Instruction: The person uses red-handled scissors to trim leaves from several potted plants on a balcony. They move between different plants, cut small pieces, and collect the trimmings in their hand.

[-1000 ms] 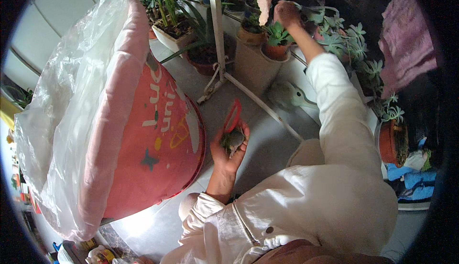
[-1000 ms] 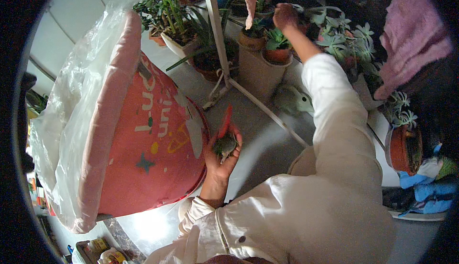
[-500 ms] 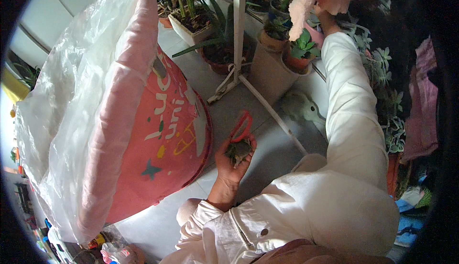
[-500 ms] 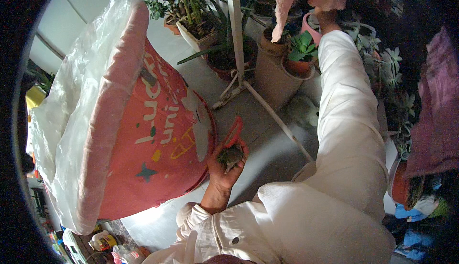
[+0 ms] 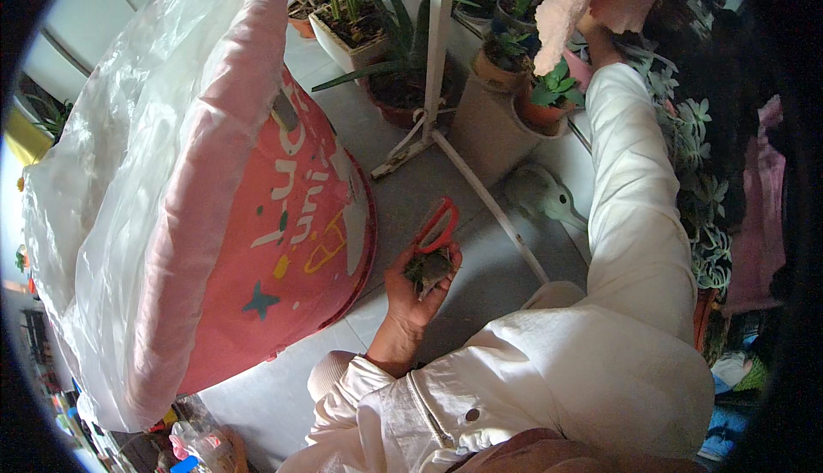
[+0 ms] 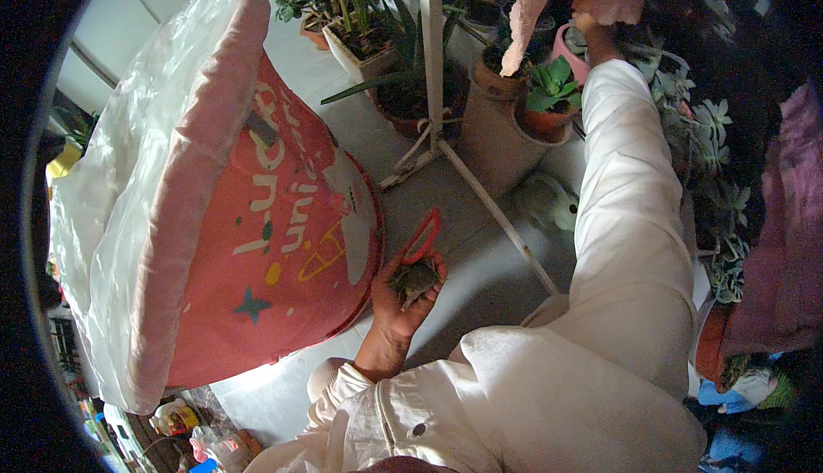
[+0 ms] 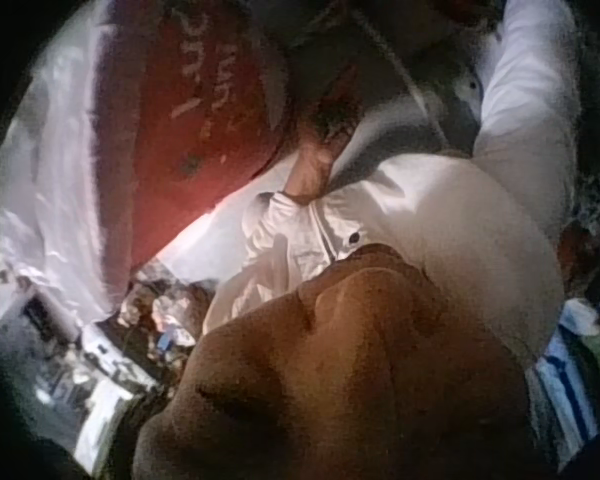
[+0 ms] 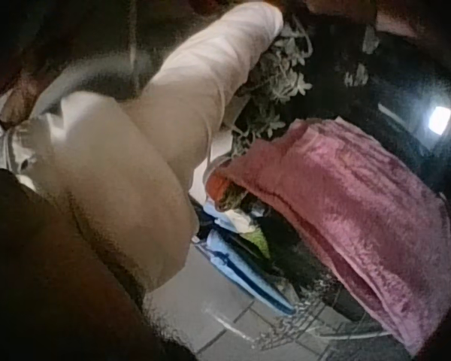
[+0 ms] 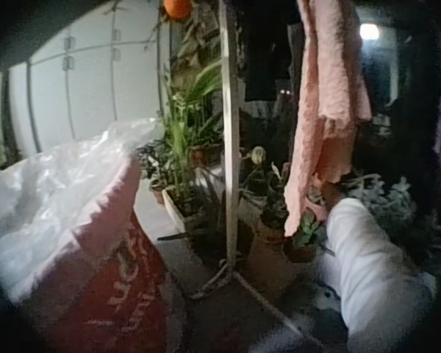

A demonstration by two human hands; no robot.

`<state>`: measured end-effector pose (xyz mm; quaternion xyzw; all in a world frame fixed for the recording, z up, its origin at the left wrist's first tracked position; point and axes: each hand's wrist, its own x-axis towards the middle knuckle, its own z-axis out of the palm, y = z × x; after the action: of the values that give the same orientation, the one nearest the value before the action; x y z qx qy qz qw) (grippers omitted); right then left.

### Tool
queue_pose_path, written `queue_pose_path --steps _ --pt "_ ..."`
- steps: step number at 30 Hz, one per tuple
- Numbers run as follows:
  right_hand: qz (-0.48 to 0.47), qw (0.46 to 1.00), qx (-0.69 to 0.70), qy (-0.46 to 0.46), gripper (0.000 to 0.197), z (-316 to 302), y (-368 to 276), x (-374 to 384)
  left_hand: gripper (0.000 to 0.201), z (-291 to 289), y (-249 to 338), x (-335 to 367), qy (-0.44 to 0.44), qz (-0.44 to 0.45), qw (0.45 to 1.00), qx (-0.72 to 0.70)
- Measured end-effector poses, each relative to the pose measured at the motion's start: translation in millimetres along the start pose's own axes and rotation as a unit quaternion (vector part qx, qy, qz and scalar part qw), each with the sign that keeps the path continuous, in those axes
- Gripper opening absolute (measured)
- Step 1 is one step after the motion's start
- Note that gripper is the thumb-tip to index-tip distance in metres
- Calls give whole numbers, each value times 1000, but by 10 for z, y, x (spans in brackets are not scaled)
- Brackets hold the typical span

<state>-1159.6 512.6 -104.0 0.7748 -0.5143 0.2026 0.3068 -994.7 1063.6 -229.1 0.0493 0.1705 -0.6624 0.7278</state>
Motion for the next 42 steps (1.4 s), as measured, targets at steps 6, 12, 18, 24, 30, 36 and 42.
queue_pose_path --steps 6,12,18,24,30,36,42 --pt "-2 1000 5 7 17 18 -15 -2 49 13 7 -6 35 -4 999 39" --pt "-3 1000 10 12 17 19 -19 16 48 -4 18 -16 47 -5 997 56" --pt "1 1000 13 21 17 -4 -14 29 46 -11 19 -22 46 -7 998 51" --pt "2 999 17 31 17 5 -42 11 46 -64 31 -34 29 -11 998 48" --pt "5 998 30 50 17 21 -44 -9 47 -105 27 -41 35 -1 998 47" --pt "10 993 67 95 17 31 -155 -83 44 -109 11 -36 19 -24 999 19" --pt "21 978 203 47 17 -54 -847 -418 36 -45 3 -87 36 -7 999 5"
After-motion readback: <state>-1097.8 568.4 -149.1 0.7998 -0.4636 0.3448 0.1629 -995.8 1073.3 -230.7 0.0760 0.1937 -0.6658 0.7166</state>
